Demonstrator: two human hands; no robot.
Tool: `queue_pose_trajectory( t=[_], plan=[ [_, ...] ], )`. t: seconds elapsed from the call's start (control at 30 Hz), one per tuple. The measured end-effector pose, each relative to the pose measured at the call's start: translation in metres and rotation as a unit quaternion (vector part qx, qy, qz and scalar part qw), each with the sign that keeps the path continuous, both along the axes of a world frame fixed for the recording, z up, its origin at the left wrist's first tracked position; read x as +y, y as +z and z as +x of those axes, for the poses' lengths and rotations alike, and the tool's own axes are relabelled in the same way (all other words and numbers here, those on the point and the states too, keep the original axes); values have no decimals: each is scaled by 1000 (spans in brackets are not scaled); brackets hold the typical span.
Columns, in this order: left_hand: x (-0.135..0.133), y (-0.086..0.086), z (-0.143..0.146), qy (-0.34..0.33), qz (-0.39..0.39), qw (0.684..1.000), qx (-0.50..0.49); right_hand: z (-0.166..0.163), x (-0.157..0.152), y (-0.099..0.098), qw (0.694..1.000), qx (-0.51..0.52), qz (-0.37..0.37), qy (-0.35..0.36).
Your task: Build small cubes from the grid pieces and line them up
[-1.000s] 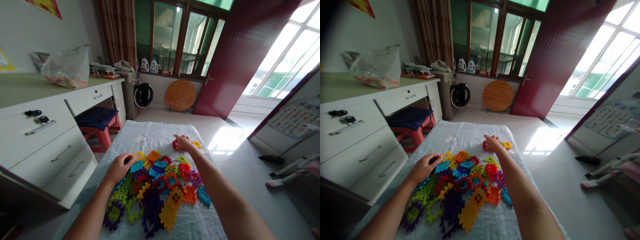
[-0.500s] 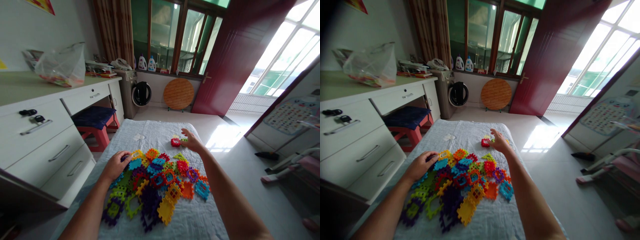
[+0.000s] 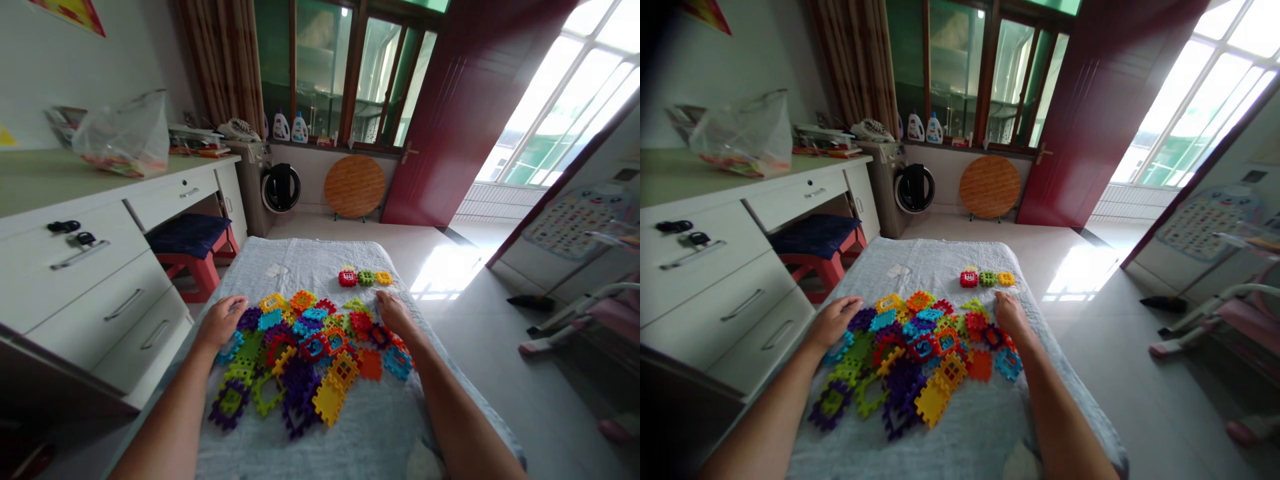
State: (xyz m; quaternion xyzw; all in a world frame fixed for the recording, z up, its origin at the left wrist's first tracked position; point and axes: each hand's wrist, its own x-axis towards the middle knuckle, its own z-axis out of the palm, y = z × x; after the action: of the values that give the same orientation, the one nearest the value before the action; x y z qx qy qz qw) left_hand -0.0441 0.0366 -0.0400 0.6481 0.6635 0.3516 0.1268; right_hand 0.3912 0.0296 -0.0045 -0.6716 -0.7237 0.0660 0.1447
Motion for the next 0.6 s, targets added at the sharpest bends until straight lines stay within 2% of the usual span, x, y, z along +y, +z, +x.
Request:
queue_pose_trajectory(
  t=[0.3, 0.6],
  plan=[
    [-1, -4, -2, -22, 6, 999, 32, 4, 5, 6, 1000, -5, -14, -8],
    [2, -6, -2, 18, -20, 997, 67, 1, 0, -2, 999, 7, 27, -20]
  ],
)
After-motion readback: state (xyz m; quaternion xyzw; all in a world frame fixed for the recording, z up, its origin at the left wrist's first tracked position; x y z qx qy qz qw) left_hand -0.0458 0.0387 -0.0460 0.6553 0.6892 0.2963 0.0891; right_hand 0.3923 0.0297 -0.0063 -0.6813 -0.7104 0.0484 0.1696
